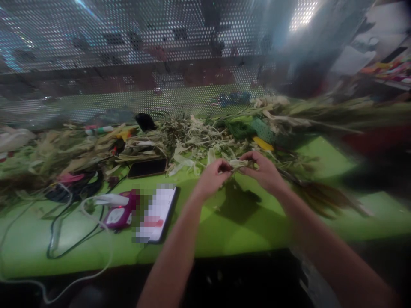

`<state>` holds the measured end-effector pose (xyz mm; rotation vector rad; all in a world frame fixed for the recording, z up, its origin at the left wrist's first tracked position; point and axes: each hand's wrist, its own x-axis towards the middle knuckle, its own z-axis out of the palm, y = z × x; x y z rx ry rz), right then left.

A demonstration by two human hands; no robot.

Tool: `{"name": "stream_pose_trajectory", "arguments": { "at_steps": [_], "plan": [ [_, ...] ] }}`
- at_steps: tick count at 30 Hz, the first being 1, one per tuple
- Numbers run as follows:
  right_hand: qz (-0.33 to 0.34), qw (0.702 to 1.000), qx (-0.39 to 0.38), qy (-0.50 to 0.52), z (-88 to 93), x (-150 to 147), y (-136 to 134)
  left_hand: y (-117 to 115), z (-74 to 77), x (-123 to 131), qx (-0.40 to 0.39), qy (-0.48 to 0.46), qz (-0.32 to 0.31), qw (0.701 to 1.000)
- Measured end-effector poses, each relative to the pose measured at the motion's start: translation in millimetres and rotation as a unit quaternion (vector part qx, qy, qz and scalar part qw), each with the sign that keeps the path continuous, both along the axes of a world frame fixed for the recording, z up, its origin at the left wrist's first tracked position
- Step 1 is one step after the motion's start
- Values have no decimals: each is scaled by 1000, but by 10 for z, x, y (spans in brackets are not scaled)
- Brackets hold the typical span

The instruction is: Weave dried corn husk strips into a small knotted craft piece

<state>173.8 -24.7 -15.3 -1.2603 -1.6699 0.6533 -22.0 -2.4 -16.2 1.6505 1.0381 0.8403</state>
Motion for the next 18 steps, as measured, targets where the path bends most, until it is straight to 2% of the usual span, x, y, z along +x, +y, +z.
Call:
{"name": "stream_pose_trajectory", "arguments": {
  "at_steps": [4, 9, 12, 15, 18],
  "plan": [
    [-3, 1000, 18, -7, -27, -31, -12, -61, 31, 27, -20, -19, -39, 999],
    [2, 999, 44, -26, -12, -58, -44, -67, -33, 86, -16, -31, -77, 996],
    [23, 999, 3, 23, 42, -41, -64, -44, -63, 85, -23, -50, -53, 997],
    [65, 990, -58, 115, 82, -10, -68, -27, -69, 62, -18, -50, -15, 998],
    [59, 976, -101, 181, 77, 14, -46, -14, -73, 48, -20, -65, -19, 998]
  ]
}}
